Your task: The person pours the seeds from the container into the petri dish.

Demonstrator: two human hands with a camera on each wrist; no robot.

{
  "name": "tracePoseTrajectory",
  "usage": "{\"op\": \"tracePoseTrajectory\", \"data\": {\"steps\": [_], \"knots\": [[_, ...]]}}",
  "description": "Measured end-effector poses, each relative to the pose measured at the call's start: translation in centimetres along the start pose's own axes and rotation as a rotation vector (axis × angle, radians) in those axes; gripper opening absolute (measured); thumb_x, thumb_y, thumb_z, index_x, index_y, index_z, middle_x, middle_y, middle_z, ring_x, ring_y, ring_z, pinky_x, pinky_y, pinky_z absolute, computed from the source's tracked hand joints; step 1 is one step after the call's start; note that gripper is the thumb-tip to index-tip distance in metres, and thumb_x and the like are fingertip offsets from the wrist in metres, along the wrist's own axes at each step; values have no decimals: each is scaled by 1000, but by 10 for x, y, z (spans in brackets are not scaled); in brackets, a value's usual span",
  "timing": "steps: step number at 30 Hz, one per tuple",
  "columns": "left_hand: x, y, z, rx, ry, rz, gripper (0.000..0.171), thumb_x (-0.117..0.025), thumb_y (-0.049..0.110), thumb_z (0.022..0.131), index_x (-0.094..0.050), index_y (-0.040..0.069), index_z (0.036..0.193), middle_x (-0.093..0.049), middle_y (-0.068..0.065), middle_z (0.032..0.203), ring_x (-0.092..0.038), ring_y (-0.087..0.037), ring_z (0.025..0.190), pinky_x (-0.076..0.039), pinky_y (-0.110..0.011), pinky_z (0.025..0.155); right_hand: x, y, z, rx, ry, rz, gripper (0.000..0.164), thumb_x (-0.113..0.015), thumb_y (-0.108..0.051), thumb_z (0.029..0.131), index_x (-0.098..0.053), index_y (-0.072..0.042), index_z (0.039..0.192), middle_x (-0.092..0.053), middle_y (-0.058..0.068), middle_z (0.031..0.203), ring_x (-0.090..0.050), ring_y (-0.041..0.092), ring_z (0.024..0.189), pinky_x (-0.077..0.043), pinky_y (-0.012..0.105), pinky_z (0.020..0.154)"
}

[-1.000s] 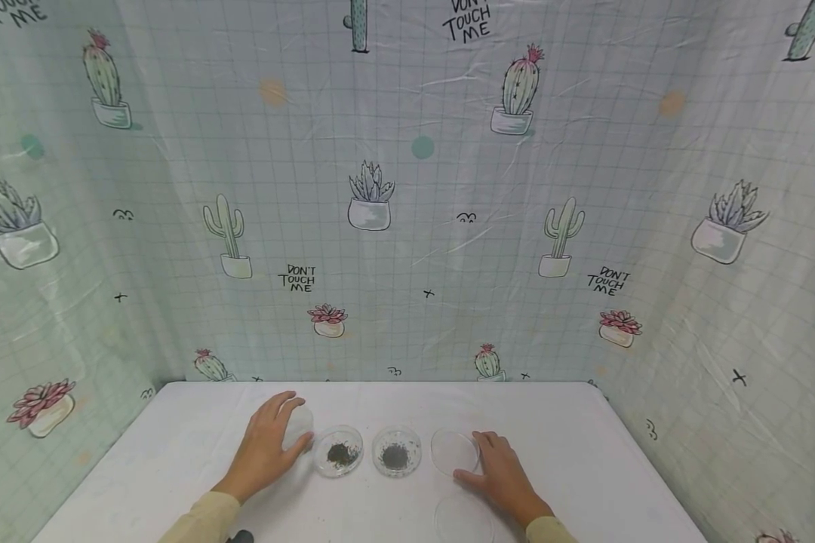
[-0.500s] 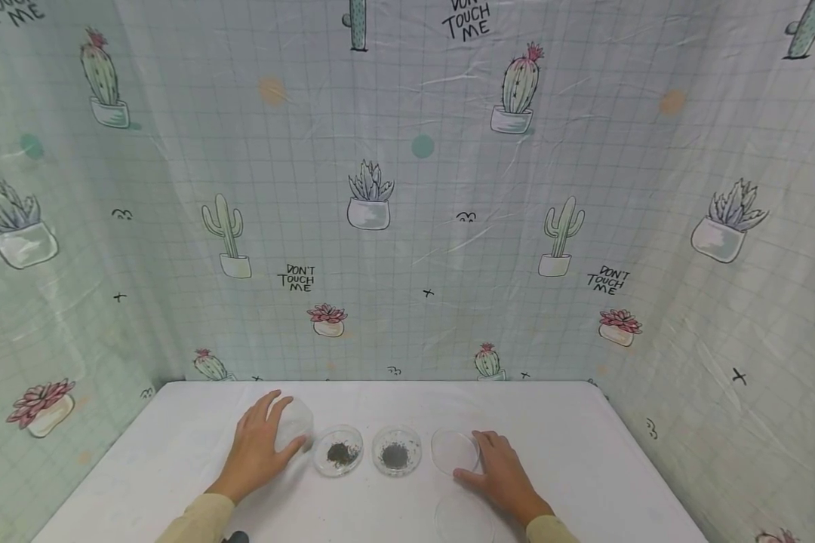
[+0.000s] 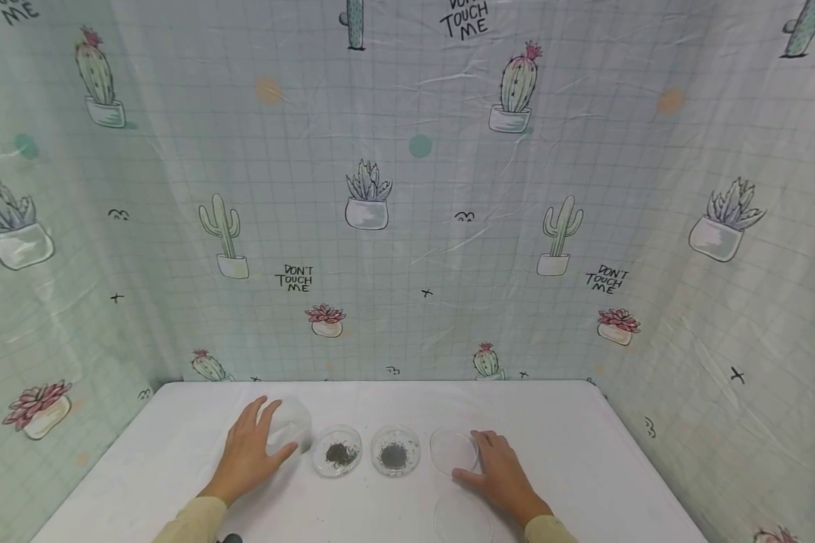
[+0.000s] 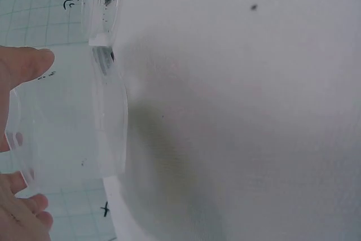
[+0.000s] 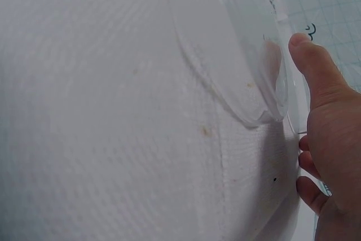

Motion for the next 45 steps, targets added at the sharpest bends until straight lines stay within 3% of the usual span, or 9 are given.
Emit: {"op": "tracePoseTrajectory", "data": {"steps": [3, 9, 16, 21, 39, 45], "knots": [[-1, -2, 0, 23, -18, -22, 83, -75, 41, 69, -36, 6, 134, -29, -24, 139, -30, -44, 126, -32, -67, 92, 0, 1, 0, 5, 4, 0, 86, -68, -64, 63, -51, -6, 126, -53, 11, 121, -50, 28, 111, -44, 48, 97], [-3, -3, -1, 71, -70, -65, 91, -76, 42, 68, -30, 5, 137, -25, -26, 139, -45, -51, 111, -37, -68, 85, 0, 1, 1, 9, 5, 6, 85, -68, -62, 64, -51, -6, 126, -53, 11, 121, -50, 28, 110, -43, 48, 97], [-5, -4, -1, 92, -122, -91, 91, -75, 39, 70, -25, 5, 139, -24, -26, 137, -40, -51, 118, -38, -63, 92, -1, 1, 1, 9, 5, 5, 85, -69, -62, 64, -51, -6, 126, -53, 11, 121, -50, 28, 111, -44, 48, 97], [-5, -4, -1, 98, -139, -99, 86, -73, 36, 73, -25, 7, 138, -27, -25, 133, -45, -47, 115, -41, -60, 92, -1, 1, 1, 8, 0, 0, 86, -68, -63, 64, -51, -6, 127, -53, 11, 122, -50, 29, 111, -43, 49, 97], [6, 5, 5, 51, -91, -103, 90, -78, 30, 67, -27, 10, 139, -29, -21, 133, -41, -41, 120, -41, -57, 95, -3, 4, 3, -14, -2, 16, 88, -68, -64, 63, -50, -7, 128, -52, 11, 124, -49, 29, 114, -42, 49, 98], [7, 9, 7, -3, -40, -112, 91, -81, 28, 65, -30, 11, 138, -31, -17, 134, -39, -36, 122, -41, -55, 97, -4, 3, 3, -16, 6, 13, 88, -68, -64, 63, -50, -8, 128, -52, 11, 123, -49, 29, 113, -42, 49, 98]]}}
Point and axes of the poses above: each hand's wrist, its own z-axis towards the middle knuckle, its own x-axis out of the back of the hand, y = z × x, the point moved 2 cm from there along z, towards the middle knuckle
